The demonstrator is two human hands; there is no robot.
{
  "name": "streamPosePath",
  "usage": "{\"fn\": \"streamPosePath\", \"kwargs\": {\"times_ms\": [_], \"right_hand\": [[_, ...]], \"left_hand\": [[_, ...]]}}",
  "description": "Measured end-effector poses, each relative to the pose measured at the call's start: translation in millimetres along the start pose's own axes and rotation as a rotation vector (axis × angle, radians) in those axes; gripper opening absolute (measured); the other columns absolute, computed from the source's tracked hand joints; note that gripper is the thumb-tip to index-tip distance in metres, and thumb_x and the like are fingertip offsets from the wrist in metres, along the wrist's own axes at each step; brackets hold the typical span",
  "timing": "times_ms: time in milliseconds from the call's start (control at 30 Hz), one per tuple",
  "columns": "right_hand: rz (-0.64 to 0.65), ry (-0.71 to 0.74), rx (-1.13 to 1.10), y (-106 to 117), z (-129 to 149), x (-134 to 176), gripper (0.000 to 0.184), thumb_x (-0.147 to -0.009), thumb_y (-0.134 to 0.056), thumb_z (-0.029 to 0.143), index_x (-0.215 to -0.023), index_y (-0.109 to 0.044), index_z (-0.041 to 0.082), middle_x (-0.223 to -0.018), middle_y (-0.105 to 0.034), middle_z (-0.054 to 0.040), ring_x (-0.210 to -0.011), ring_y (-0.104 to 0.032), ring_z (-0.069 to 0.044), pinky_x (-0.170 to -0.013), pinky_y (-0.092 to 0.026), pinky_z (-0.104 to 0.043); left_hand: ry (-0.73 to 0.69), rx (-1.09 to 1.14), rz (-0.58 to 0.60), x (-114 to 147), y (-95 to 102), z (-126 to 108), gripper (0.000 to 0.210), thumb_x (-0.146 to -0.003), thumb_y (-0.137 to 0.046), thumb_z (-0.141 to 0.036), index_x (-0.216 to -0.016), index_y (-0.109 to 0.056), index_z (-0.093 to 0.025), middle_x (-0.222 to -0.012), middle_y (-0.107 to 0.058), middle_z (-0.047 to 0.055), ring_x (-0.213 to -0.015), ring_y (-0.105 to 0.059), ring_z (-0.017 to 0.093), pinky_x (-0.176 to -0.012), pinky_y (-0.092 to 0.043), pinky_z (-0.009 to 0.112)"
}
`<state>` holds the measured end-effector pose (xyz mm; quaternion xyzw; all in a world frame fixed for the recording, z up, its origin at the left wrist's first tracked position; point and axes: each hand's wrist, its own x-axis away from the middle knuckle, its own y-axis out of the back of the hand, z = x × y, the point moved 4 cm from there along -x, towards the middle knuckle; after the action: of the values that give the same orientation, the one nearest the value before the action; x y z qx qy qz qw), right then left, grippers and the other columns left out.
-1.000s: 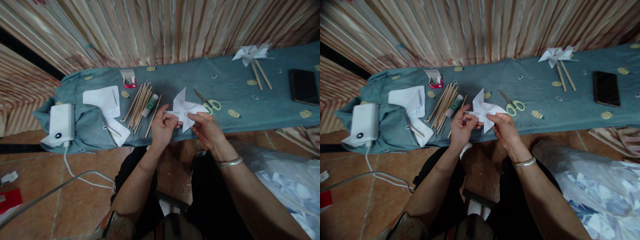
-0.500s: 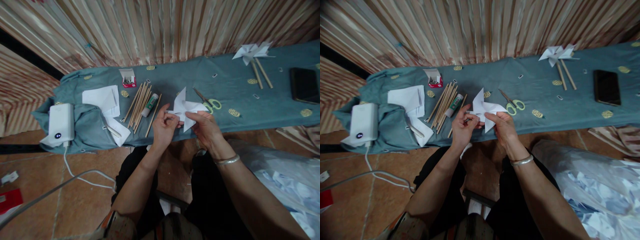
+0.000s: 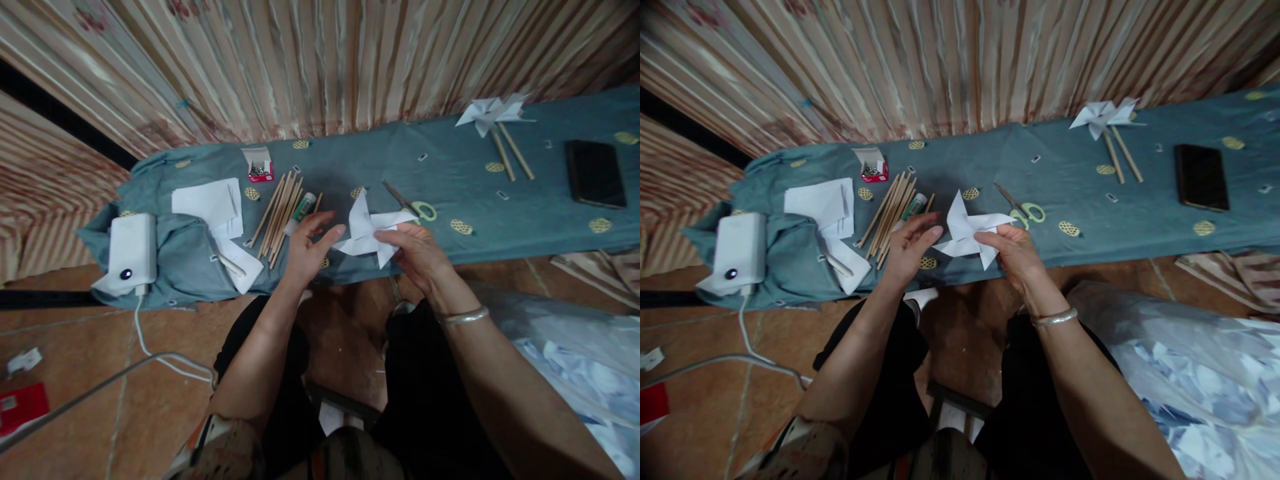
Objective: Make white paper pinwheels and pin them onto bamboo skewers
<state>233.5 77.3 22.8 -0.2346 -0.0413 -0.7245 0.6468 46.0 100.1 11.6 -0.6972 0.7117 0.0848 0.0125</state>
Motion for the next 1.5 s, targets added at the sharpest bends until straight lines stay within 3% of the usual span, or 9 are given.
{"fn": "streamPosePath", "kwargs": {"times_ms": [100, 200, 533, 767, 1000, 1233, 1500], "right_hand": [[0.025, 0.014, 0.023, -1.2, -2.7, 0.2, 0.026, -0.046, -0.09, 0.032, -0.062, -0.074, 0.02, -0.058, -0.071, 0.0008, -0.055, -0.063, -0.013, -0.057, -0.051, -0.024], [0.037, 0.035, 0.046, -2.9, -6.1, -0.7, 0.027, -0.045, -0.091, 0.033, -0.062, -0.074, 0.021, -0.058, -0.072, 0.0012, -0.054, -0.063, -0.013, -0.057, -0.051, -0.025], [0.041, 0.113, 0.149, -6.1, -7.0, -2.9, 0.026, -0.043, -0.09, 0.034, -0.061, -0.075, 0.022, -0.057, -0.071, 0.0038, -0.05, -0.058, -0.012, -0.049, -0.046, -0.024], [0.017, 0.115, 0.132, -4.3, -10.1, -5.0, 0.023, -0.044, -0.089, 0.031, -0.059, -0.073, 0.023, -0.054, -0.068, 0.0043, -0.052, -0.06, -0.013, -0.051, -0.048, -0.025], [0.0, 0.109, 0.123, -4.9, -9.2, -3.3, 0.024, -0.043, -0.09, 0.03, -0.061, -0.074, 0.023, -0.056, -0.069, 0.0034, -0.054, -0.06, -0.014, -0.055, -0.05, -0.027], [0.035, 0.113, 0.13, -6.7, -9.9, -2.2, 0.025, -0.045, -0.089, 0.032, -0.06, -0.071, 0.022, -0.056, -0.068, 0.0053, -0.05, -0.055, -0.01, -0.049, -0.044, -0.023], [0.078, 0.1, 0.172, -7.5, -9.2, -1.1, 0.027, -0.047, -0.089, 0.034, -0.062, -0.071, 0.02, -0.057, -0.068, 0.0034, -0.055, -0.058, -0.013, -0.055, -0.045, -0.026]], "left_hand": [[0.103, 0.093, 0.176, 3.5, -11.5, 1.7, 0.035, -0.069, -0.08, -0.043, -0.091, -0.076, -0.016, -0.096, -0.073, 0.008, -0.093, -0.066, 0.021, -0.083, -0.052, 0.032], [0.174, 0.169, 0.244, 8.3, -22.6, 3.5, 0.033, -0.065, -0.081, -0.041, -0.086, -0.076, -0.015, -0.085, -0.074, 0.005, -0.081, -0.066, 0.018, -0.076, -0.053, 0.03], [0.151, 0.126, 0.118, 5.7, -31.4, 7.9, 0.016, -0.068, -0.075, -0.03, -0.069, -0.073, -0.014, -0.06, -0.066, -0.001, -0.056, -0.056, 0.011, -0.054, -0.045, 0.022], [0.125, 0.004, 0.076, 4.8, -34.0, 12.8, 0.016, -0.07, -0.073, -0.027, -0.076, -0.075, -0.012, -0.066, -0.068, 0.0, -0.062, -0.06, 0.014, -0.058, -0.046, 0.023], [0.125, 0.034, 0.091, 3.8, -36.4, 14.0, 0.013, -0.07, -0.073, -0.024, -0.071, -0.073, -0.011, -0.064, -0.067, 0.0, -0.06, -0.06, 0.013, -0.058, -0.046, 0.022], [0.222, 0.147, 0.088, 4.4, -37.2, 8.1, 0.008, -0.07, -0.072, -0.02, -0.071, -0.073, -0.011, -0.062, -0.067, 0.0, -0.057, -0.059, 0.012, -0.057, -0.046, 0.022], [0.291, 0.18, 0.113, 4.5, -34.1, 10.3, 0.012, -0.067, -0.077, -0.023, -0.07, -0.073, -0.012, -0.064, -0.068, 0.001, -0.058, -0.059, 0.012, -0.055, -0.046, 0.023]]}}
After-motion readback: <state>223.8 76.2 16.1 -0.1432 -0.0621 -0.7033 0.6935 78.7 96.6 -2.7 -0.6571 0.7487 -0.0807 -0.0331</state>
